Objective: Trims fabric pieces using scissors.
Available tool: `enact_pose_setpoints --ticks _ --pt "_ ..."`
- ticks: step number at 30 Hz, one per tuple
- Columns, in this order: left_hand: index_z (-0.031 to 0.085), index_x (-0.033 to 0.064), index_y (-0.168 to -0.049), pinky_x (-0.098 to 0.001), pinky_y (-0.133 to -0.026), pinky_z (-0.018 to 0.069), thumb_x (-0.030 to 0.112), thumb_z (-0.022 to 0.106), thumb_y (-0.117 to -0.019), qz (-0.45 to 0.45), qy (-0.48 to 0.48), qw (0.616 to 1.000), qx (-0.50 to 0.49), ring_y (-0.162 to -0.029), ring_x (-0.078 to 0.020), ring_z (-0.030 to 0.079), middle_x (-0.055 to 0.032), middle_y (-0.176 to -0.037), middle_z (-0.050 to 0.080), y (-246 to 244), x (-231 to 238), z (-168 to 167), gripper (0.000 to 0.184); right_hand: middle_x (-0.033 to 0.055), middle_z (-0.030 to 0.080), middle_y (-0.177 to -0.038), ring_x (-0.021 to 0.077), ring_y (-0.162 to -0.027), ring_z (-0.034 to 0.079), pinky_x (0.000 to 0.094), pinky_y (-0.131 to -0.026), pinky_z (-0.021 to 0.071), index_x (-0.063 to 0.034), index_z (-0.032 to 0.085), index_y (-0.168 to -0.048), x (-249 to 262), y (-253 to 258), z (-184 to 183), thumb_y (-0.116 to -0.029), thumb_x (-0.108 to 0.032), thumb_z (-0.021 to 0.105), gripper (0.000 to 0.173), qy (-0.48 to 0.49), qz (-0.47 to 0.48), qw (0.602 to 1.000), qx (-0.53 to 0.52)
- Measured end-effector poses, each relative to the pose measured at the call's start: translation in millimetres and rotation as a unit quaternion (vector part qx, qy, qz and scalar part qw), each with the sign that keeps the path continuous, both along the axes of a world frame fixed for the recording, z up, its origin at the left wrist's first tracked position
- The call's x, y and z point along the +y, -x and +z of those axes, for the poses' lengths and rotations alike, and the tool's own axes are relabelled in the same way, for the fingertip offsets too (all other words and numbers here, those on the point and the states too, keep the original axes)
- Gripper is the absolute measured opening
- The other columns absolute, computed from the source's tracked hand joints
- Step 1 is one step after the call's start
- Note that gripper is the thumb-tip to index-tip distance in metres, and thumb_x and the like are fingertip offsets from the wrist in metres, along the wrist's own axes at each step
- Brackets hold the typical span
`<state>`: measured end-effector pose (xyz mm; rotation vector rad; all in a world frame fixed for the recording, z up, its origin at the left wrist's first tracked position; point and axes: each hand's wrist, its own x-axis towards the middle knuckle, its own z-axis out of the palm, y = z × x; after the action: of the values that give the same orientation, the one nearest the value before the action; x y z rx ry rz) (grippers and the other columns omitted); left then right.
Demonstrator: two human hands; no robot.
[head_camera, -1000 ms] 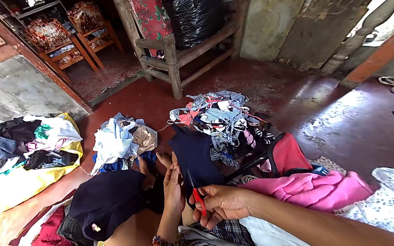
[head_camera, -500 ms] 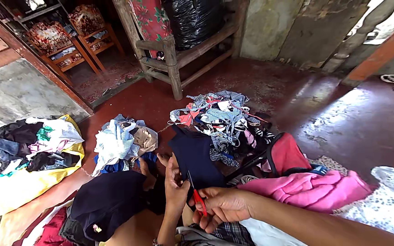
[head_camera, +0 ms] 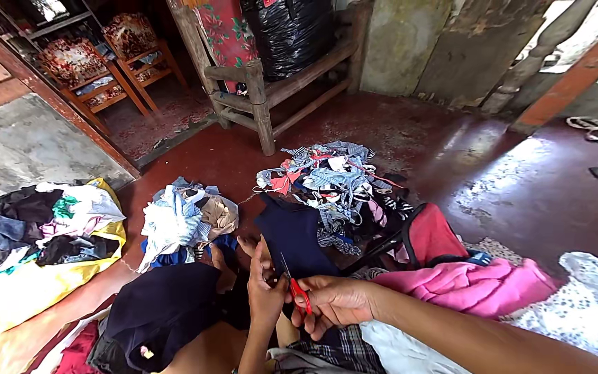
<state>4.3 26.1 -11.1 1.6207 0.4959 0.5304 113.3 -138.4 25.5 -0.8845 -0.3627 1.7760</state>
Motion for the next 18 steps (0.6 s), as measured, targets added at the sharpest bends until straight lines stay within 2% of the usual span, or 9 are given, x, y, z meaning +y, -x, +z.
enact_pose_setpoints --ticks 1,3,5,8,12,16,18 --pt "0.035 -0.0022 -0.153 -0.0315 -0.080 0.0625 -0.002 0.077 -0.0779 0.000 -0.001 1.000 0.001 -0.089 -0.0182 0.072 -0.0135 -0.104 0.071 0.2 0.4 0.3 0.086 0.0095 0.071 -0.105 0.0223 -0.089 0.073 0.0394 -0.084 0.0618 -0.0132 0.051 -0.125 0.3 0.2 -0.6 -0.1069 -0.023 0.052 0.021 -0.003 -0.005 1.000 -0.001" --pt "0.047 -0.0036 -0.145 -0.0309 -0.077 0.0628 0.000 0.077 -0.0784 0.007 -0.015 1.000 -0.003 -0.086 -0.0174 0.072 -0.0124 -0.101 0.071 0.3 0.1 -0.1 0.073 0.0090 0.071 -0.105 0.0216 -0.089 0.073 0.0393 -0.085 0.0614 -0.0134 0.052 -0.125 0.4 0.0 -3.5 -0.1063 -0.023 0.053 0.021 -0.012 -0.013 1.000 -0.003" --pt "0.060 -0.0037 -0.130 -0.0294 -0.075 0.0627 0.001 0.075 -0.0809 0.018 -0.049 0.999 -0.010 -0.083 -0.0157 0.071 -0.0106 -0.098 0.071 0.2 -1.2 -0.6 0.051 0.0095 0.071 -0.104 0.0218 -0.088 0.073 0.0394 -0.084 0.0616 -0.0126 0.053 -0.125 0.5 0.3 -5.1 -0.1063 -0.024 0.054 0.022 -0.015 -0.027 1.000 -0.002" --pt "0.072 -0.0015 -0.108 -0.0260 -0.074 0.0633 0.005 0.073 -0.0859 0.044 -0.140 0.989 -0.018 -0.080 -0.0112 0.072 -0.0094 -0.097 0.073 0.6 -4.1 -5.0 0.023 0.0089 0.072 -0.102 0.0210 -0.087 0.073 0.0385 -0.083 0.0617 -0.0121 0.053 -0.123 1.0 0.6 -2.9 -0.1072 -0.027 0.051 0.022 -0.017 -0.044 0.999 -0.003" --pt "0.073 0.0019 -0.095 -0.0234 -0.066 0.0627 0.007 0.074 -0.0870 0.074 -0.179 0.981 -0.022 -0.070 -0.0073 0.071 -0.0040 -0.084 0.074 -1.0 -7.1 -2.7 0.009 0.0097 0.072 -0.103 0.0211 -0.085 0.073 0.0379 -0.081 0.0618 -0.0118 0.051 -0.123 1.6 1.3 -3.8 -0.1057 -0.026 0.055 0.023 -0.031 -0.060 0.998 -0.007" --pt "0.069 0.0035 -0.092 -0.0229 -0.061 0.0609 0.008 0.075 -0.0864 0.081 -0.171 0.982 -0.021 -0.066 -0.0063 0.069 -0.0017 -0.077 0.072 -4.4 -6.5 -1.5 0.009 0.0086 0.072 -0.103 0.0203 -0.085 0.073 0.0372 -0.081 0.0618 -0.0133 0.052 -0.122 2.0 1.8 -4.5 -0.1055 -0.027 0.056 0.022 -0.040 -0.068 0.997 -0.001" --pt "0.068 0.0035 -0.090 -0.0252 -0.061 0.0603 0.007 0.075 -0.0854 0.081 -0.122 0.989 -0.018 -0.067 -0.0095 0.069 -0.0032 -0.077 0.071 -7.3 -5.5 -2.4 0.009 0.0083 0.071 -0.103 0.0201 -0.085 0.073 0.0371 -0.081 0.0617 -0.0133 0.052 -0.122 2.1 1.9 -3.9 -0.1057 -0.026 0.056 0.021 -0.042 -0.069 0.997 0.003"
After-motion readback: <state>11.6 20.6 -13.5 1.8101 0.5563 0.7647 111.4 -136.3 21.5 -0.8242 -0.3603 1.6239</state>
